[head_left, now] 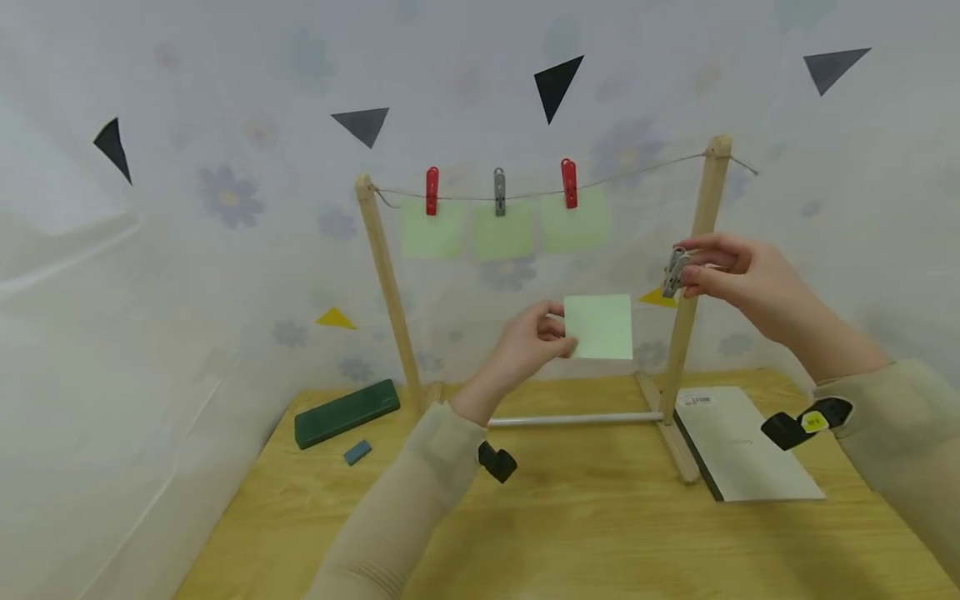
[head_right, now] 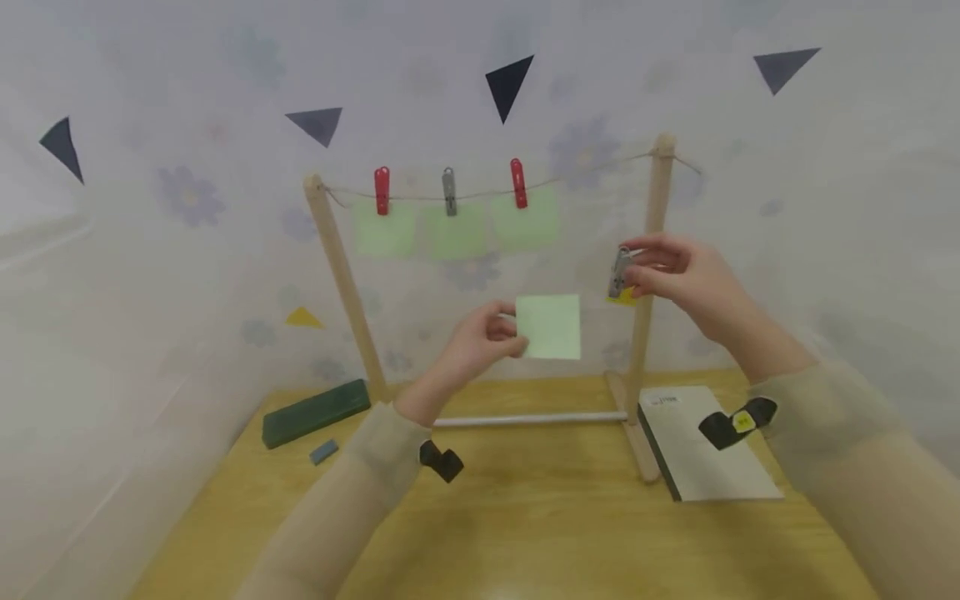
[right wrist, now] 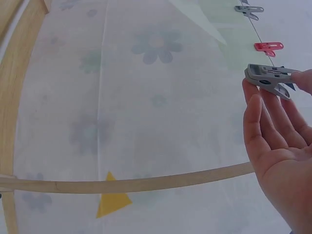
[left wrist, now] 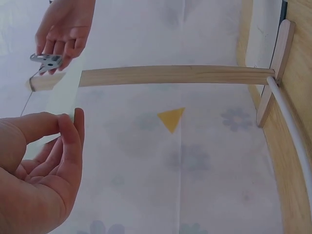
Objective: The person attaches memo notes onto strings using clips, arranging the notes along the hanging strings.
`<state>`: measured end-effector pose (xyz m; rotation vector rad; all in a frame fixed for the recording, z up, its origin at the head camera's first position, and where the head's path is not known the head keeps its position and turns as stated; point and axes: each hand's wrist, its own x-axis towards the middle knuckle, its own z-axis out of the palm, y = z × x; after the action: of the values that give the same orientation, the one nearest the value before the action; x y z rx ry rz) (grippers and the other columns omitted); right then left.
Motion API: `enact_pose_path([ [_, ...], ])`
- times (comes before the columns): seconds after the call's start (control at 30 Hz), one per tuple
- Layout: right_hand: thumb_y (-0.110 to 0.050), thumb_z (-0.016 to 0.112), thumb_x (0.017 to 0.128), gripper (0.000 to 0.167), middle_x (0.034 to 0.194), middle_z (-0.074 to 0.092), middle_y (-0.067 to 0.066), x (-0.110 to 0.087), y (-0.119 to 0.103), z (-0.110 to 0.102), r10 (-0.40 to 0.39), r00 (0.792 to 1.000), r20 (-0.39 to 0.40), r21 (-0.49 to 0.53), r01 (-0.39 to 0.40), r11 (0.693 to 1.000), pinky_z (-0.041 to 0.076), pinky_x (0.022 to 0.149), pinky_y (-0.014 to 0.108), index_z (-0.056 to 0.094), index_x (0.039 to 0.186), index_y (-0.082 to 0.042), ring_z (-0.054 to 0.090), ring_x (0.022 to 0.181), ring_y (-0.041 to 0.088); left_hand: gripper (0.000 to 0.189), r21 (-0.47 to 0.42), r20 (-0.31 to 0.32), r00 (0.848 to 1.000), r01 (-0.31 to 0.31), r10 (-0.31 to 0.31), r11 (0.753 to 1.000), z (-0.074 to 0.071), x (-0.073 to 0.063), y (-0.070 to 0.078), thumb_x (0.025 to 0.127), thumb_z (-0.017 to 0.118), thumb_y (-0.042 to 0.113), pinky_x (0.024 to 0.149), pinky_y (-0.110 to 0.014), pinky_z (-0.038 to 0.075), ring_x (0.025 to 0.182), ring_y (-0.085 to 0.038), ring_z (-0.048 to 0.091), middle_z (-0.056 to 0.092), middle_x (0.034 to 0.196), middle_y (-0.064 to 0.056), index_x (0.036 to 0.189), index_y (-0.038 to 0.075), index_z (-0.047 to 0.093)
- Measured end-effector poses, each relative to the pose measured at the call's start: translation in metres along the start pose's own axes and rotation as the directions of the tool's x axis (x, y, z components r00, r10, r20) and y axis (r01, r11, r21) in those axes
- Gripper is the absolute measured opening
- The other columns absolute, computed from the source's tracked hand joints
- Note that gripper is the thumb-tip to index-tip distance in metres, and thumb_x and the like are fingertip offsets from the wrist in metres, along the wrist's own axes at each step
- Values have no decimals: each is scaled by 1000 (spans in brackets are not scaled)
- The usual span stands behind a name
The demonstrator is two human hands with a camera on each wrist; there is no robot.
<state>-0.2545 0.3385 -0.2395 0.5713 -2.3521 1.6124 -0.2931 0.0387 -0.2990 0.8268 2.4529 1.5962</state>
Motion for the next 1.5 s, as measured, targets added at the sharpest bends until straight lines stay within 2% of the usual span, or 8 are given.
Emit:
enact_pose_path([
  [0.17,-8,58,99,35,106,66,-17,10,-12,-2,-7,1000,-26,-102,5,995,55,80,16,51,133,-14,69,86,5,37,6,-32,999,2,-2,1000,1,5,12,93,70,14,80,-28,55,87,-15,68,72,104,-8,128,9,57],
  [0.33,-3,59,97,34,105,68,-13,21,-27,-11,-56,998,-34,-43,55,998,56,78,18,52,128,-14,69,82,8,35,-20,-70,998,-12,11,1000,4,16,25,93,69,12,74,-26,56,85,-18,68,71,106,-10,126,7,58],
  [0.53,0,60,95,31,105,68,-8,33,-45,-19,-87,996,-35,58,89,994,56,76,18,55,124,-12,69,83,8,16,-105,-142,989,-52,36,993,9,30,37,93,68,8,71,-25,58,84,-21,68,70,100,-12,108,3,65],
  [0.63,-3,60,96,32,109,66,-8,39,-53,-22,-78,996,-43,46,80,996,56,77,16,54,125,-12,68,86,7,8,-141,-166,985,-69,45,988,10,35,42,93,68,7,71,-25,58,89,-29,69,72,97,-11,100,3,68],
  [0.73,-4,61,96,33,110,65,-8,46,-61,-23,-61,997,-54,26,62,998,55,77,16,53,127,-10,67,89,7,7,-159,-181,982,-75,45,984,10,40,48,92,68,7,72,-25,58,90,-28,69,73,95,-11,97,2,70],
  [0.93,-7,67,93,37,111,64,-6,62,-73,-20,-19,995,-94,70,25,997,55,78,14,54,127,-8,67,91,7,16,-108,-217,976,-38,13,993,11,51,62,92,70,14,76,-23,55,82,-12,69,74,101,-8,106,5,73],
  [1.23,-14,65,94,50,112,62,-5,80,-90,-14,-9,990,-138,93,22,995,54,78,12,48,140,0,65,95,6,22,-49,-267,963,18,-31,999,12,63,81,94,69,20,84,-25,55,90,-12,70,74,100,-2,112,10,73],
  [1.5,-8,59,97,43,108,61,-6,91,-95,-7,7,984,-180,96,10,995,54,72,13,49,137,2,62,90,8,24,-34,-298,954,34,-42,999,15,75,88,93,70,20,81,-21,55,89,-12,72,75,103,-4,114,8,73],
])
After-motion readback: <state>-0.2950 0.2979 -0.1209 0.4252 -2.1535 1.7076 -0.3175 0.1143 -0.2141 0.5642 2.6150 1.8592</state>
